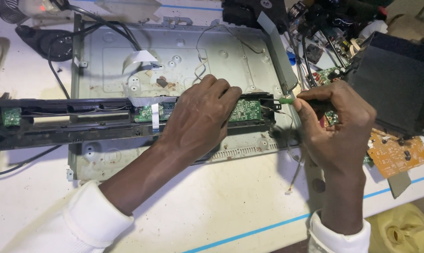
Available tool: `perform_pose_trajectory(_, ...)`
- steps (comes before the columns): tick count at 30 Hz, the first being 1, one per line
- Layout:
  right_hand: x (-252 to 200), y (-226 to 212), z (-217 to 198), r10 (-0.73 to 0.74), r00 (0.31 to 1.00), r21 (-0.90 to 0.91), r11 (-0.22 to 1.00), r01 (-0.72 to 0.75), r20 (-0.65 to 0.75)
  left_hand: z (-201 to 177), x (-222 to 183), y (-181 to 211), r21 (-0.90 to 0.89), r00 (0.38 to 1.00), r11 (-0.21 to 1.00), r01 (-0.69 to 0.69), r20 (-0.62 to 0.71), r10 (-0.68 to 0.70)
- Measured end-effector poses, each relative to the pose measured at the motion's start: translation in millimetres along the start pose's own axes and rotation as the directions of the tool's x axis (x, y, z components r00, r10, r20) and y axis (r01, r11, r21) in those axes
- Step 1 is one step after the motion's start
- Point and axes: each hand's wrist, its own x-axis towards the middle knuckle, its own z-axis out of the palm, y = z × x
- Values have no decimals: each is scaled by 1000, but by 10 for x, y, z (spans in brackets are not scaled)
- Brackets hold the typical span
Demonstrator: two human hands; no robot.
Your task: Removing a circuit board from a plastic housing using a screwdriver and hands on a repair bench.
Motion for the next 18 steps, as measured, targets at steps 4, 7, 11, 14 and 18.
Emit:
perform_pose_trajectory(4, 171, -118, -113, -60, 992, 40, 998, 56, 108, 5, 2, -5, 6, 1000, 1000, -9, -19, 9)
perform_pose_trajectory(7, 256, -156, -151, -42, 978, 123, 992, 17, 204, 5, 3, -9, 10, 1000, 1000, -13, -10, 13)
perform_pose_trajectory(11, 288, -122, -193, 120, 951, -192, 979, -65, 286, 10, -9, -8, 2, 1000, 1000, -7, -17, 7)
perform_pose_trajectory(14, 330, -178, -246, 53, 949, -51, 998, -39, 310, 15, -6, -7, 1, 1000, 1000, -2, -13, 2)
perform_pose_trajectory(18, 336, -246, -241, 37, 940, -61, 998, -17, 339, 26, -11, -7, 13, 1000, 1000, 6, 5, -6)
